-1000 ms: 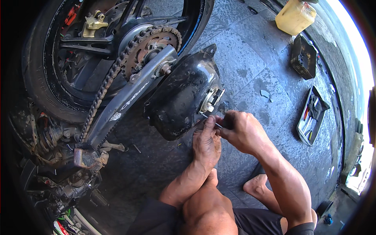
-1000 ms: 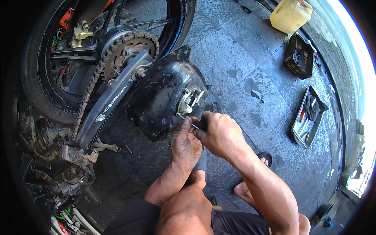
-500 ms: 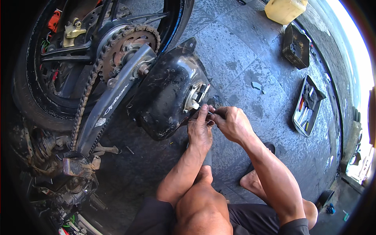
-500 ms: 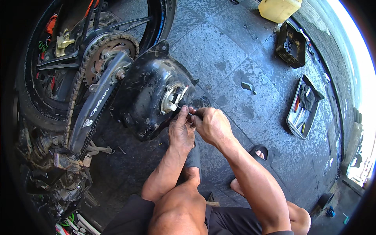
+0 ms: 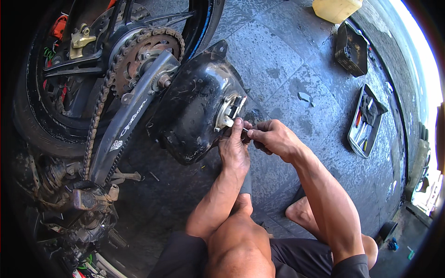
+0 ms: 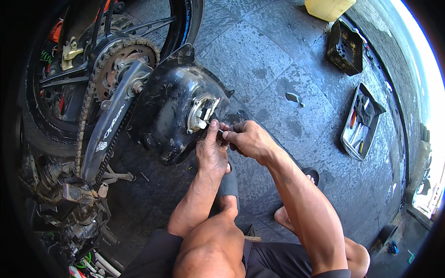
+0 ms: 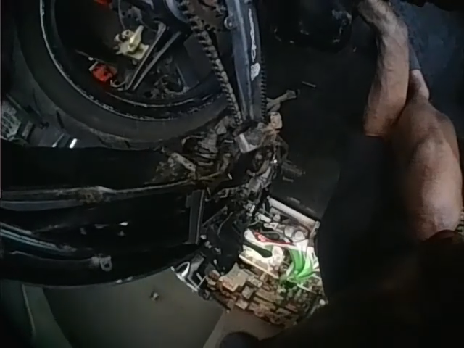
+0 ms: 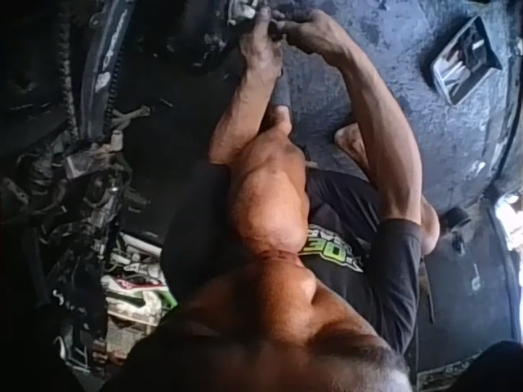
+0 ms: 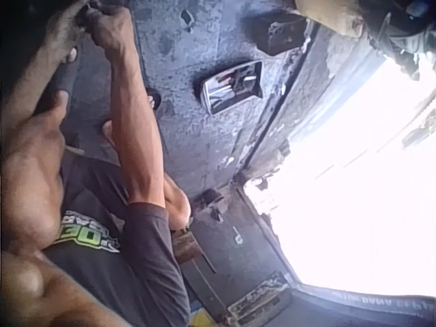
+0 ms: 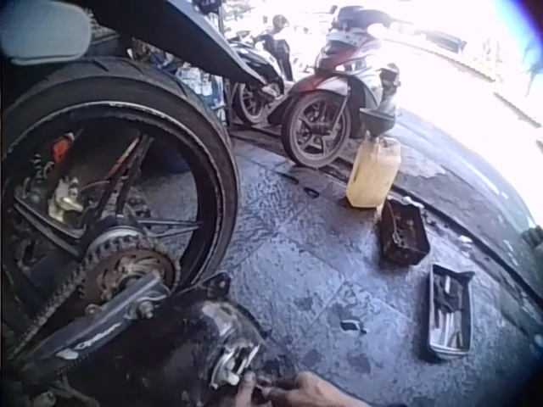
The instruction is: Remove and disassemble the fuel pump assembly from a motorcycle fuel tank.
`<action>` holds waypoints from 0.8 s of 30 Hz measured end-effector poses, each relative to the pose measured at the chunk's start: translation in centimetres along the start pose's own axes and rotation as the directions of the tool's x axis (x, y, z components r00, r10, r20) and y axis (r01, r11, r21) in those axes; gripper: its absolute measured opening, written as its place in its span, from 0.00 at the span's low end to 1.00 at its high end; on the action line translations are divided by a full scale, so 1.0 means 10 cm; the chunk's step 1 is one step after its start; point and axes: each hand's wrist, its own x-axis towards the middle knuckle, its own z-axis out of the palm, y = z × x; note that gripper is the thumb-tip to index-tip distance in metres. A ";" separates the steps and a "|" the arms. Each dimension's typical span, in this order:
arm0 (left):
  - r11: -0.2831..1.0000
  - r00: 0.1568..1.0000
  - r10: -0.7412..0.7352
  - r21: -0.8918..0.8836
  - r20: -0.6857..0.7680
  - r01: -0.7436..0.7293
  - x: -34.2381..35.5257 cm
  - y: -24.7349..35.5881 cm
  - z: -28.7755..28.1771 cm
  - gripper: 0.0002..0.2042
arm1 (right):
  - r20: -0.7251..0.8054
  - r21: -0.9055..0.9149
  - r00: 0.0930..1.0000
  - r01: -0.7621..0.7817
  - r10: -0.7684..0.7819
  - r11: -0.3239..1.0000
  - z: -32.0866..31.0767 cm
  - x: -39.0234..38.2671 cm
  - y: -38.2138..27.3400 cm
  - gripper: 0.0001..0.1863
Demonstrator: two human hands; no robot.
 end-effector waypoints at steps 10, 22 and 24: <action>0.999 0.996 0.038 0.019 0.082 -0.040 -0.05 0.05 0.01 0.18 | 0.232 -0.176 0.961 0.191 -0.147 0.966 -0.15 -0.13 -0.01 0.22; 0.998 0.996 0.060 0.018 0.070 -0.062 -0.02 0.01 0.04 0.16 | 0.060 -0.330 0.950 0.308 -0.306 0.892 -0.06 -0.17 0.26 0.11; 0.998 0.998 0.052 0.033 0.046 -0.053 -0.03 -0.01 0.01 0.16 | -0.006 -0.628 0.884 0.360 -0.467 0.690 -0.01 -0.18 0.27 0.12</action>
